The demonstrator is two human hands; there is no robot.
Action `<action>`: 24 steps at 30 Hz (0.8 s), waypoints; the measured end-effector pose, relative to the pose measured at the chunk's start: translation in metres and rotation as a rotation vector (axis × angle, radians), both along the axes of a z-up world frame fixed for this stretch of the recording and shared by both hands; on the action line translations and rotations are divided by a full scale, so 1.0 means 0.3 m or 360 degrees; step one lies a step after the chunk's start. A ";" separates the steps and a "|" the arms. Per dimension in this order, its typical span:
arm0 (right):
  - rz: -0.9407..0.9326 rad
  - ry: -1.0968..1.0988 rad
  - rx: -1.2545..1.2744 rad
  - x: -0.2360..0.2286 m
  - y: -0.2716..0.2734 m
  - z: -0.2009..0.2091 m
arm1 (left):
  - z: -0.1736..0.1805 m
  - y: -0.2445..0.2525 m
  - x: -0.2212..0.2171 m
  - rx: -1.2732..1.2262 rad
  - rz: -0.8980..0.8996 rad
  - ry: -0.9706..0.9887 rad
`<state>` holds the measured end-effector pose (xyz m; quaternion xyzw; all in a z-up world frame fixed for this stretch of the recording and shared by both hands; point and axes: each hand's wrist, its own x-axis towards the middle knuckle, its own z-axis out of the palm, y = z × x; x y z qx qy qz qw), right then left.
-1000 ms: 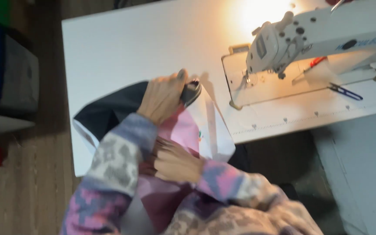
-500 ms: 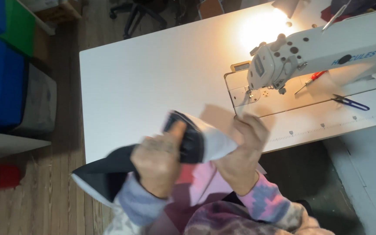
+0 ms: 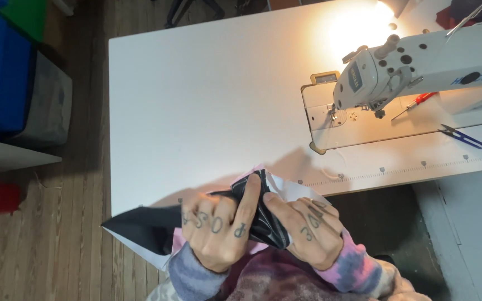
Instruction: Sewing pieces of pink and black leather together using an industrial sewing machine at a workbench.
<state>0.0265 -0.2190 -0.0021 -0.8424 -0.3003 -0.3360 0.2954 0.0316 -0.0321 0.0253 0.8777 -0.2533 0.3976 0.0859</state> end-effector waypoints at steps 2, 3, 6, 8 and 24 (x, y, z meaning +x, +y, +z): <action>0.0005 -0.0010 -0.0086 -0.010 -0.008 -0.010 | 0.050 -0.022 0.018 -0.0192 -0.0101 0.0019; 0.0002 -0.0022 -0.0174 -0.013 -0.015 -0.014 | 0.074 -0.035 0.034 -0.0385 -0.0212 0.0037; -0.0029 -0.0142 -0.0300 0.000 -0.026 0.052 | -0.018 -0.010 0.009 -0.0550 -0.0319 0.0367; -0.0098 -0.0126 -0.0181 -0.016 -0.042 0.033 | -0.009 0.013 -0.002 -0.0611 -0.0329 0.0410; 0.0776 0.1480 0.0029 0.260 -0.208 0.052 | -0.029 0.095 -0.037 -0.1446 -0.1333 0.2116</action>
